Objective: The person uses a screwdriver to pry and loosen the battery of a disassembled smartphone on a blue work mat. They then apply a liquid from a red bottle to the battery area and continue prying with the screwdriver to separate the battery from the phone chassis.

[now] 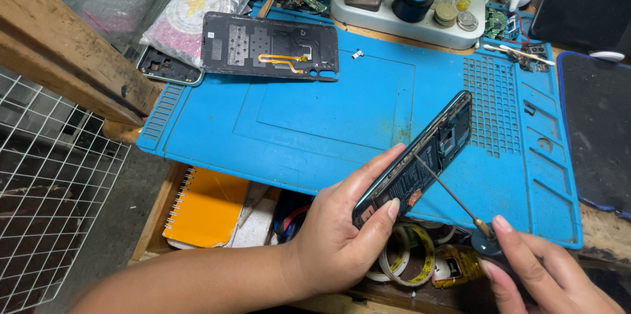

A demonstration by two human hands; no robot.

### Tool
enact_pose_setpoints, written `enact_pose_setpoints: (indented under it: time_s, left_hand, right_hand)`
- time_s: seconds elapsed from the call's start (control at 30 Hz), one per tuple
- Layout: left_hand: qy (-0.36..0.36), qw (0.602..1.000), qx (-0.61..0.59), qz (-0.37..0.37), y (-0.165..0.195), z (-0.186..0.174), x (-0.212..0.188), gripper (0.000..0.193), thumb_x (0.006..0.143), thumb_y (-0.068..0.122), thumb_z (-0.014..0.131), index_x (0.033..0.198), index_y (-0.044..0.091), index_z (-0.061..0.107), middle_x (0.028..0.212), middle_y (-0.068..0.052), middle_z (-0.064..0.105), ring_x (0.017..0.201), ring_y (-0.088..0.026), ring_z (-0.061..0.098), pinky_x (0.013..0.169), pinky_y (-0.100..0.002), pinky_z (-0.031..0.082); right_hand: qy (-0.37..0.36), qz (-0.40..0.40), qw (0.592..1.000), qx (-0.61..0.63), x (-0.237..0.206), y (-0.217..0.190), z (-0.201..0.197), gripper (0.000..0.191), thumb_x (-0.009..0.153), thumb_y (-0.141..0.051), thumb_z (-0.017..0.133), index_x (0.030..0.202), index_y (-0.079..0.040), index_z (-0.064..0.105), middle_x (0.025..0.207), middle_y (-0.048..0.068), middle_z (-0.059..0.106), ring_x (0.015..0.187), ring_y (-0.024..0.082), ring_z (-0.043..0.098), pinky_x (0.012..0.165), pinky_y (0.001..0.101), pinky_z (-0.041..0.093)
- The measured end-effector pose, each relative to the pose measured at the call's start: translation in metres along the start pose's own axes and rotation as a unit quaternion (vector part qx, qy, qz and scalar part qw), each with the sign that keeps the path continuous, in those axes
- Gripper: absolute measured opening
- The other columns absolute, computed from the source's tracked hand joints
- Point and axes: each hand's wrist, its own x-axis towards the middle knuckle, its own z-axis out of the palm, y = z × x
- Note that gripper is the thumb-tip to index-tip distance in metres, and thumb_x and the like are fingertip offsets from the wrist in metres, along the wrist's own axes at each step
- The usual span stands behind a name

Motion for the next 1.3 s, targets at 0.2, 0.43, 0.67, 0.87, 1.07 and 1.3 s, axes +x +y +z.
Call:
enact_pose_setpoints:
  time_s: [0.2,0.43,0.67,0.87,1.07,1.3]
  left_hand:
    - [0.001,1.000,0.001,0.006,0.000,0.000,0.001,0.057,0.105,0.003,0.054,0.159,-0.006,0.038,0.129,-0.013,0.072,0.110,-0.010,0.067,0.098,-0.025,0.055]
    - [0.001,1.000,-0.003,0.005,0.000,0.001,0.001,0.057,0.105,0.002,0.054,0.159,-0.006,0.038,0.129,-0.014,0.072,0.111,-0.010,0.067,0.099,-0.025,0.055]
    - [0.000,1.000,0.008,0.012,-0.001,0.000,0.001,0.057,0.105,0.002,0.054,0.159,-0.005,0.039,0.129,-0.013,0.072,0.110,-0.010,0.067,0.098,-0.025,0.055]
    - [0.004,1.000,0.023,0.001,0.000,-0.001,0.001,0.057,0.104,0.002,0.056,0.158,-0.005,0.040,0.125,-0.013,0.073,0.103,-0.009,0.066,0.092,-0.024,0.055]
    - [0.003,1.000,0.009,0.010,0.001,0.000,0.001,0.056,0.105,0.002,0.055,0.159,-0.005,0.039,0.128,-0.013,0.072,0.110,-0.009,0.067,0.098,-0.024,0.055]
    - [0.002,1.000,0.010,0.000,0.002,-0.001,0.001,0.057,0.104,0.003,0.055,0.158,-0.005,0.040,0.126,-0.013,0.073,0.106,-0.009,0.067,0.096,-0.025,0.055]
  right_hand:
    - [-0.012,-0.001,1.000,0.007,0.000,0.001,0.000,0.064,0.078,-0.022,0.079,0.140,-0.019,0.063,0.097,0.011,0.074,0.092,0.022,0.076,0.082,0.0373,0.063]
    - [0.008,-0.027,0.999,0.019,0.003,-0.001,-0.001,0.063,0.078,-0.021,0.079,0.139,-0.017,0.064,0.097,0.011,0.074,0.093,0.023,0.076,0.085,0.0384,0.062]
    - [0.003,-0.021,1.000,0.007,0.002,0.000,-0.001,0.064,0.076,-0.022,0.081,0.138,-0.016,0.065,0.098,0.012,0.074,0.093,0.024,0.076,0.086,0.0386,0.061]
    - [0.045,-0.125,0.991,-0.004,0.002,0.007,0.004,0.065,0.075,-0.028,0.080,0.137,-0.017,0.063,0.105,0.009,0.071,0.102,0.026,0.073,0.095,0.0425,0.060]
    - [0.016,-0.081,0.997,-0.011,-0.015,0.007,0.016,0.073,0.071,-0.034,0.084,0.140,-0.024,0.062,0.109,0.006,0.071,0.102,0.023,0.074,0.091,0.0372,0.062]
    - [0.035,-0.098,0.994,0.022,-0.024,0.003,0.030,0.068,0.073,-0.029,0.081,0.138,-0.026,0.060,0.112,0.005,0.069,0.103,0.022,0.074,0.092,0.0357,0.063]
